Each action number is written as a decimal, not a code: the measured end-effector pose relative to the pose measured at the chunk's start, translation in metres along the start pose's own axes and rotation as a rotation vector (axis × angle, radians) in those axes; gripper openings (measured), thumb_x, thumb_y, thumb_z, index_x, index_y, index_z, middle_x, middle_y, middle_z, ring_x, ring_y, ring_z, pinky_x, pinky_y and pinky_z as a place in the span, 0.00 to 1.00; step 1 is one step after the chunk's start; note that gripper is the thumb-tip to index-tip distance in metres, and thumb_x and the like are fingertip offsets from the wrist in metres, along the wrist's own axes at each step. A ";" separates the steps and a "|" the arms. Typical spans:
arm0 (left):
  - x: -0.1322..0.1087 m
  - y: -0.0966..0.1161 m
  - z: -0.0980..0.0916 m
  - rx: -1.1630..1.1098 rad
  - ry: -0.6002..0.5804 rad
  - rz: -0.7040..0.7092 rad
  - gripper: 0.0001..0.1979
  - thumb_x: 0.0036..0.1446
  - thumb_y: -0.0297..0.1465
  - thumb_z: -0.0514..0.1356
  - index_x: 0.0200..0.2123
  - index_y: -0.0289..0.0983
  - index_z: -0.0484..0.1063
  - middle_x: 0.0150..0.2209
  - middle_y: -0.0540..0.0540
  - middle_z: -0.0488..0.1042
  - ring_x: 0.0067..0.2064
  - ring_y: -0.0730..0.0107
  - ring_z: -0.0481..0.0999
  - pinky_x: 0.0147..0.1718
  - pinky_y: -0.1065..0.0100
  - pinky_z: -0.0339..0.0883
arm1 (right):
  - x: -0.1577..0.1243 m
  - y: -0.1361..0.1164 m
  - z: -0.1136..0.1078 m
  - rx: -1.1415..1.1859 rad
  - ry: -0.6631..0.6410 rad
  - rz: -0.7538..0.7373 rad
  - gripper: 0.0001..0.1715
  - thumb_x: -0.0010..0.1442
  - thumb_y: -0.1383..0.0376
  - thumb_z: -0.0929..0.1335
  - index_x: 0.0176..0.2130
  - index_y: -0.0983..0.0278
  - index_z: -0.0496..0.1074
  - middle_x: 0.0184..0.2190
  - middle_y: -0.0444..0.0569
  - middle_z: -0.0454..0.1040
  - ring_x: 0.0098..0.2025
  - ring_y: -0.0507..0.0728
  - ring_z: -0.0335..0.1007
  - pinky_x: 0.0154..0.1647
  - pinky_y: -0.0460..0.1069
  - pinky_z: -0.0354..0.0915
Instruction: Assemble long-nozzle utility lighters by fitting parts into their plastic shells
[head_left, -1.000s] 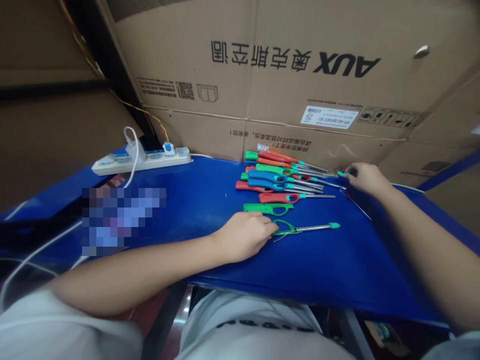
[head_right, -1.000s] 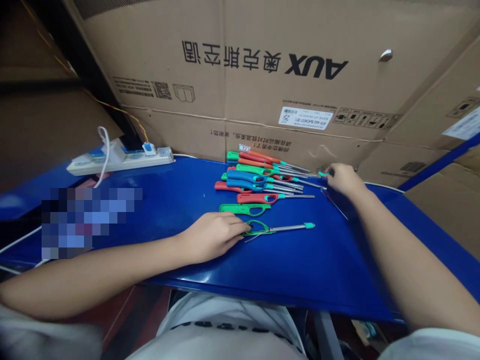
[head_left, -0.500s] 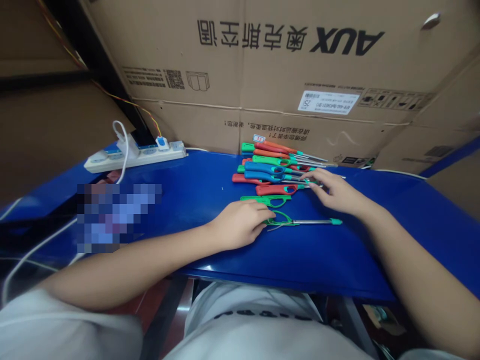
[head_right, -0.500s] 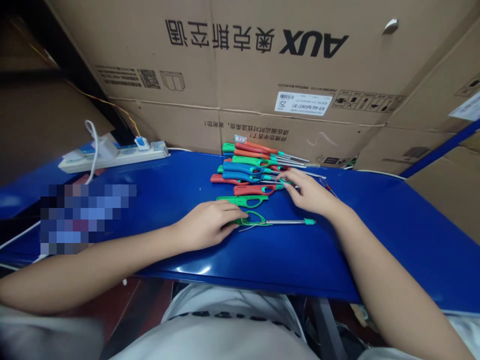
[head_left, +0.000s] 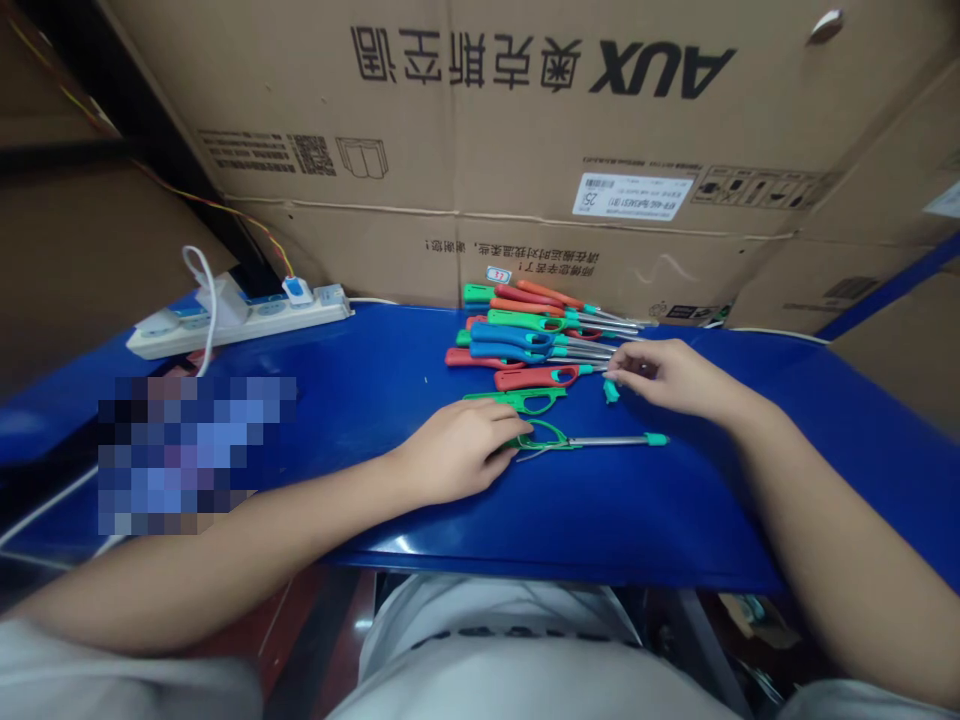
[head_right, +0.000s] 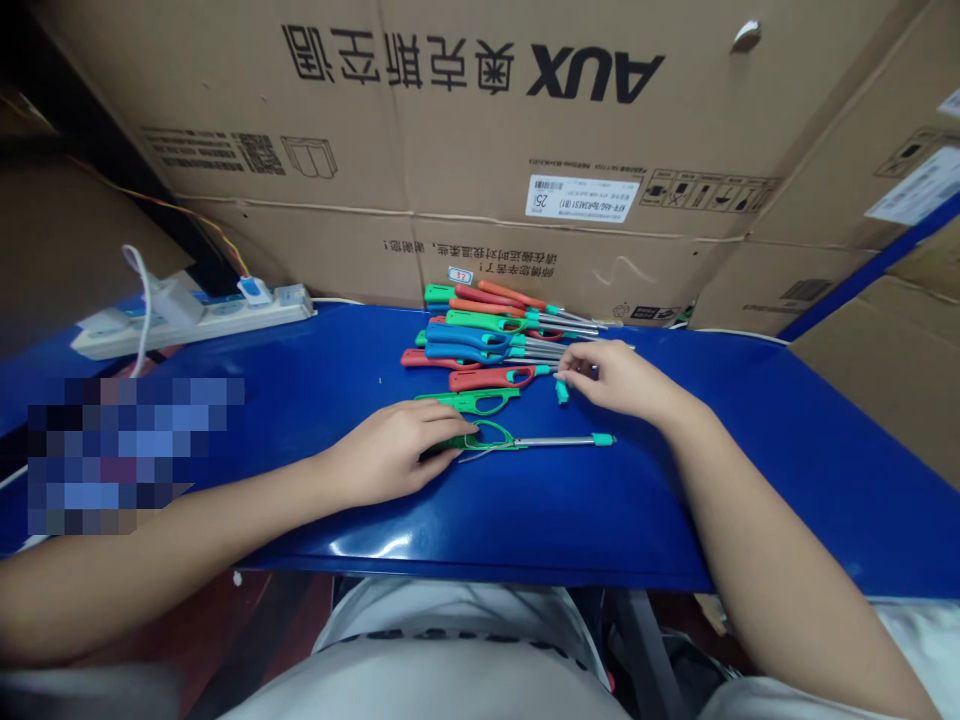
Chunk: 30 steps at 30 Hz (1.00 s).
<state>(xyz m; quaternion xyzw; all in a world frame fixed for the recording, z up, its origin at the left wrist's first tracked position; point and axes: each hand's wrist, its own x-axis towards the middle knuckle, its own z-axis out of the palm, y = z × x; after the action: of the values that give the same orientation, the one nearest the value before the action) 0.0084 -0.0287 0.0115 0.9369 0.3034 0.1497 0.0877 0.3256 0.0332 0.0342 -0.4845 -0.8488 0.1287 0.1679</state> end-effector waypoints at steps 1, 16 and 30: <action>0.000 0.000 0.000 -0.006 -0.001 -0.007 0.15 0.66 0.28 0.55 0.53 0.37 0.74 0.48 0.43 0.79 0.50 0.59 0.78 0.49 0.60 0.73 | 0.000 -0.003 0.001 0.033 -0.032 0.013 0.16 0.63 0.53 0.66 0.35 0.61 0.74 0.28 0.47 0.77 0.29 0.55 0.71 0.32 0.49 0.64; 0.001 -0.002 0.006 -0.062 0.033 -0.069 0.14 0.68 0.32 0.56 0.53 0.39 0.75 0.50 0.45 0.77 0.52 0.61 0.77 0.49 0.62 0.73 | -0.006 -0.008 -0.003 0.094 -0.357 0.071 0.27 0.61 0.44 0.66 0.43 0.63 0.75 0.35 0.50 0.76 0.33 0.56 0.69 0.34 0.49 0.62; 0.000 -0.004 0.007 -0.108 0.033 -0.085 0.15 0.67 0.34 0.57 0.54 0.39 0.75 0.51 0.44 0.77 0.53 0.59 0.77 0.51 0.60 0.73 | -0.003 -0.014 0.008 -0.052 -0.390 -0.011 0.22 0.69 0.52 0.58 0.33 0.61 0.69 0.31 0.48 0.74 0.32 0.56 0.66 0.35 0.49 0.58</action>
<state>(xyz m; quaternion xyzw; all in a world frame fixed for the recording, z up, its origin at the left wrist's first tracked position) 0.0084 -0.0258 0.0033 0.9145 0.3360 0.1773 0.1392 0.3129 0.0237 0.0316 -0.4501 -0.8708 0.1974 -0.0115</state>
